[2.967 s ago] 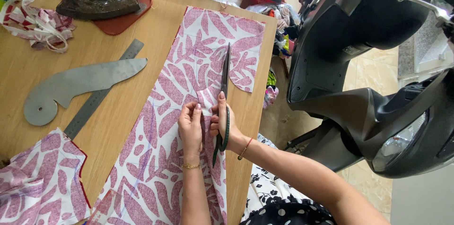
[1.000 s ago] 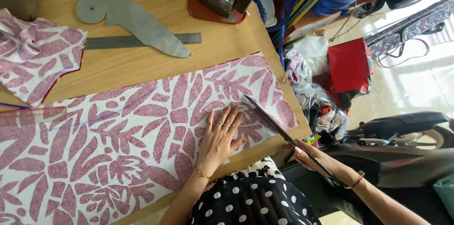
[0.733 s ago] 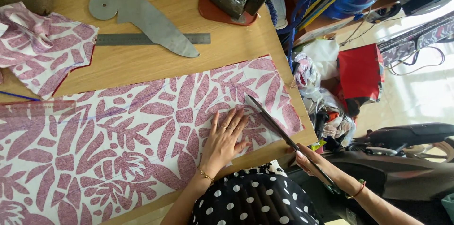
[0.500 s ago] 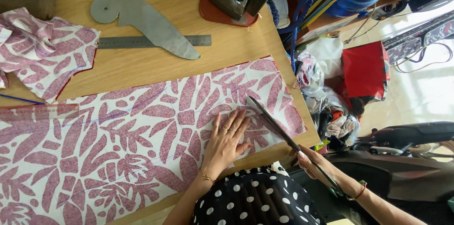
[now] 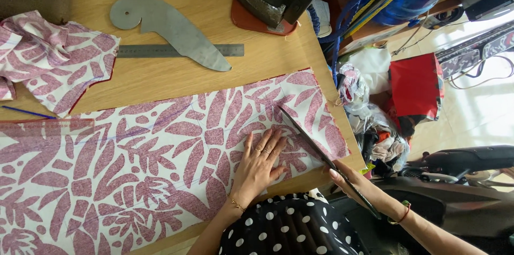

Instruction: Cutting a pattern out of patterned fabric using fabric shears.

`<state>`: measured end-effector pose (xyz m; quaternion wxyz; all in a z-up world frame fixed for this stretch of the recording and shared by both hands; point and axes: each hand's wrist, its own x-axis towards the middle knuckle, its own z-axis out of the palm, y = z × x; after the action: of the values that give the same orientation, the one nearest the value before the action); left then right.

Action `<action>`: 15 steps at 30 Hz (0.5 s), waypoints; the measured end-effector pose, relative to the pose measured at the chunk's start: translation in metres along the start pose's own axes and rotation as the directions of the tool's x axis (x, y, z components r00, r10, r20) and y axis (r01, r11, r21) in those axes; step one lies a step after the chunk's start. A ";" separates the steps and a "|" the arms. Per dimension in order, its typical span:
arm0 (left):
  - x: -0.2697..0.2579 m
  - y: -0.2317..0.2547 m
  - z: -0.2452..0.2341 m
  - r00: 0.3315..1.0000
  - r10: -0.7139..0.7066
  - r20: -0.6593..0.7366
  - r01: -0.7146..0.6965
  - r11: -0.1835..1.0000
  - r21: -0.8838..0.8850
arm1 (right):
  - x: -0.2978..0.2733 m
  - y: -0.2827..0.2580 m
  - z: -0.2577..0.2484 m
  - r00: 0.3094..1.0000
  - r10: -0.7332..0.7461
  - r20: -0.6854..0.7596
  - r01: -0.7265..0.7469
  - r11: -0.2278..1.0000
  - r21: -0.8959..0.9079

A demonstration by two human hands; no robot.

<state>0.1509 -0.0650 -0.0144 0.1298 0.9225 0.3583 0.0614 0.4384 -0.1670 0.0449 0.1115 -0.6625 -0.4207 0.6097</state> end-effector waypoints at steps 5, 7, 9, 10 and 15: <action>-0.001 0.001 -0.003 1.000 -0.011 0.024 0.011 1.000 0.000 | 0.014 0.024 0.008 1.000 -0.011 -0.002 0.011 1.000 0.007; 0.000 0.001 -0.005 0.999 -0.011 0.031 0.011 1.000 0.005 | 0.015 0.026 0.012 0.999 -0.026 -0.022 0.026 1.000 0.005; 0.001 0.001 -0.008 0.999 -0.008 0.040 0.008 1.000 0.005 | 0.013 0.018 0.014 0.998 -0.048 -0.047 0.051 0.998 0.048; 0.001 0.001 -0.007 0.999 -0.008 0.040 0.008 1.000 0.005 | 0.017 0.029 0.016 0.998 -0.048 -0.048 0.050 0.998 0.048; 0.000 0.001 -0.008 1.000 -0.007 0.016 0.008 0.999 -0.032 | 0.009 0.007 0.010 0.998 0.052 0.029 -0.054 0.993 0.101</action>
<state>0.1500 -0.0637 -0.0060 0.1475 0.9195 0.3596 0.0592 0.4311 -0.1687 0.0316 0.1233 -0.6587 -0.3728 0.6418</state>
